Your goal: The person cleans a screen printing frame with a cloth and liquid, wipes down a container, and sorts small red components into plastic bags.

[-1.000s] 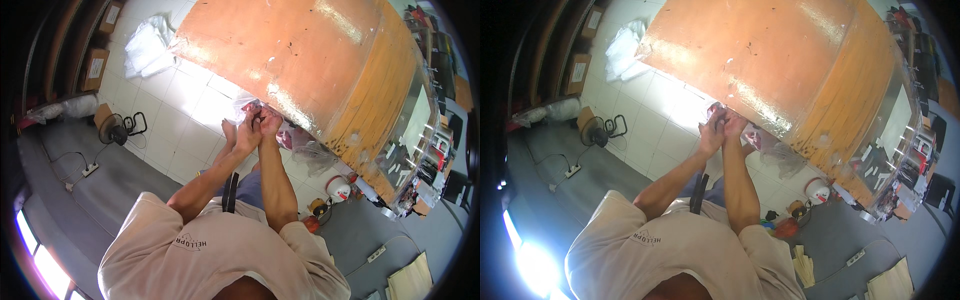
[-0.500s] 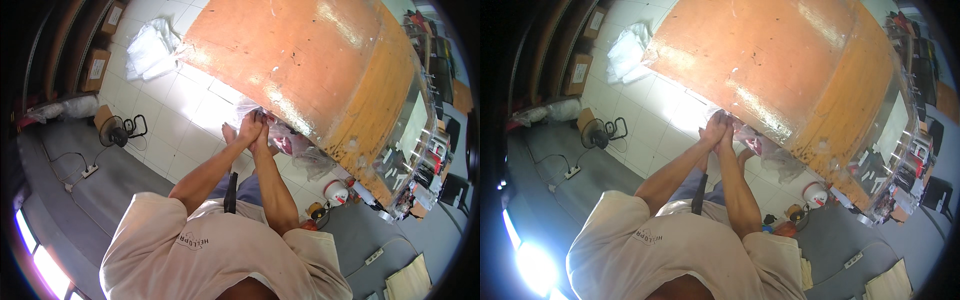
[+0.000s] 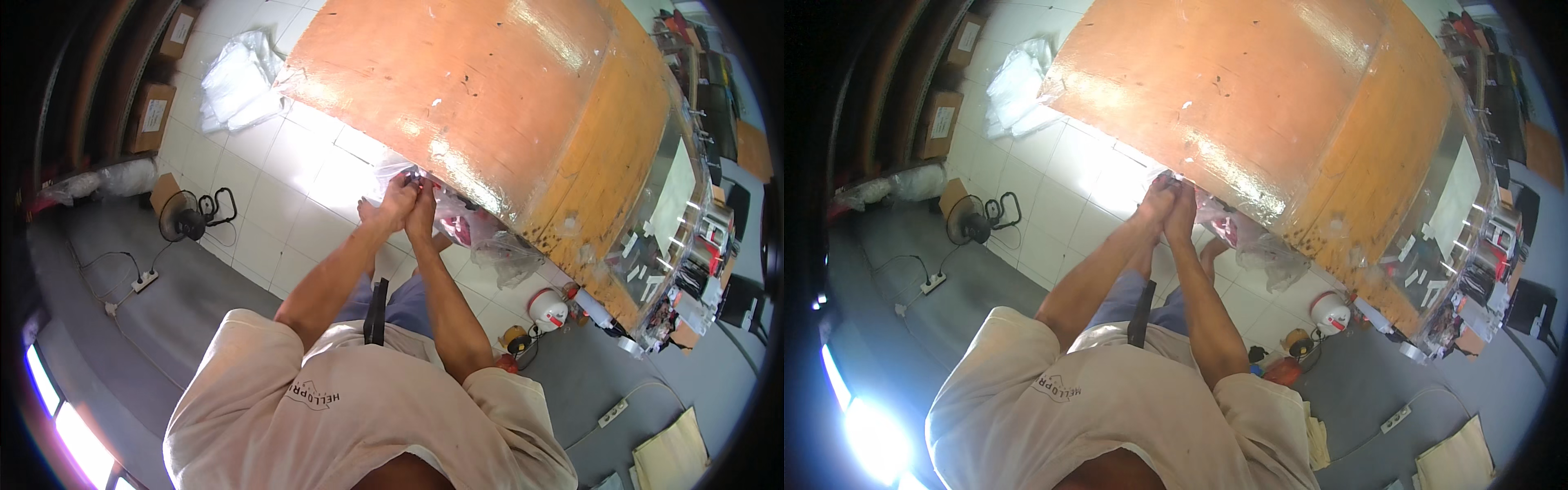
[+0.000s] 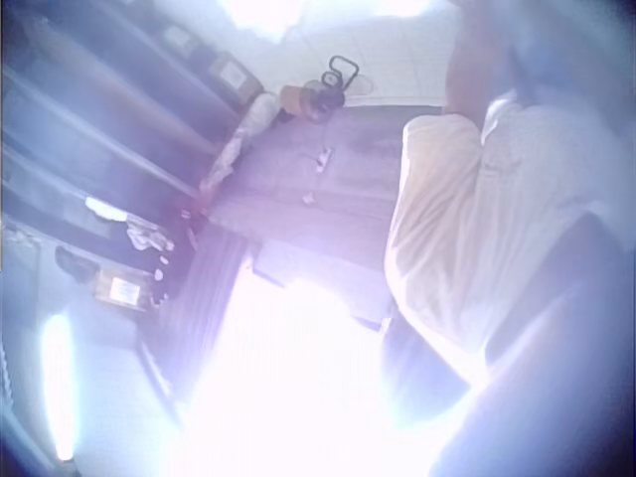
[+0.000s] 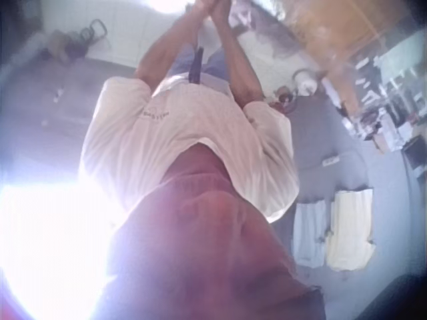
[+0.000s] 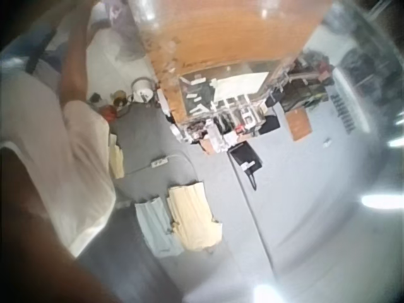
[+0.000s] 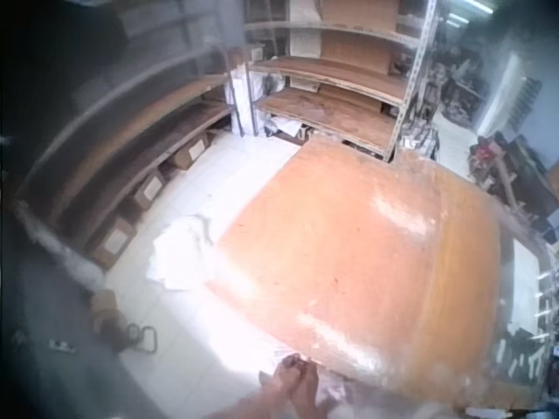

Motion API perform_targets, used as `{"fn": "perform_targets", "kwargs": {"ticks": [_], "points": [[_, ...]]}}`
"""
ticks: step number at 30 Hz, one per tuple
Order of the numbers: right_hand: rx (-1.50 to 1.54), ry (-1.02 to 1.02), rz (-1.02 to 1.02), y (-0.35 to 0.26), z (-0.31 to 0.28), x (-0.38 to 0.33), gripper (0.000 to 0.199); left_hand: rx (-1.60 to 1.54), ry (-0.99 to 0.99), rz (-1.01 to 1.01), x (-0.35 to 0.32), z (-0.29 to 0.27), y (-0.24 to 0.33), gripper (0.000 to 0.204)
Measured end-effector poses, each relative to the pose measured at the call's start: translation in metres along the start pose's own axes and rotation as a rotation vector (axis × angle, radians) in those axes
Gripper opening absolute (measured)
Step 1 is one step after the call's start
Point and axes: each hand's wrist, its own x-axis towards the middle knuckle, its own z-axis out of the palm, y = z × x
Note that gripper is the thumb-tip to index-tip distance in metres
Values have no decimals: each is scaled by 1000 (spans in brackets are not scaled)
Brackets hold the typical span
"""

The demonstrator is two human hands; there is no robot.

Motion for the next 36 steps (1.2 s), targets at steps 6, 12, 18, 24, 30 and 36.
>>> {"fn": "perform_targets", "kwargs": {"ticks": [6, 12, 18, 24, 30, 36], "points": [[53, 73, 39, 22, -7, 20, 25, -441, 117, -273, -7, 10, 5, 28], [901, -31, 291, 14, -2, 1, 30, -221, 38, -292, -6, 11, -3, 45], [760, -15, 244, -10, -11, 3, 27, -43, 53, 200, 29, -2, -79, 46], [687, 166, 315, 18, 3, 9, 23, 439, -71, 222, 31, -17, -75, 51], [1211, -235, 516, -12, -34, -2, 28, 1020, -17, 704, -12, -4, -31, 52], [1014, -58, 615, 9, -40, -6, 36, 1289, -459, 539, -27, -12, 4, 73]]}}
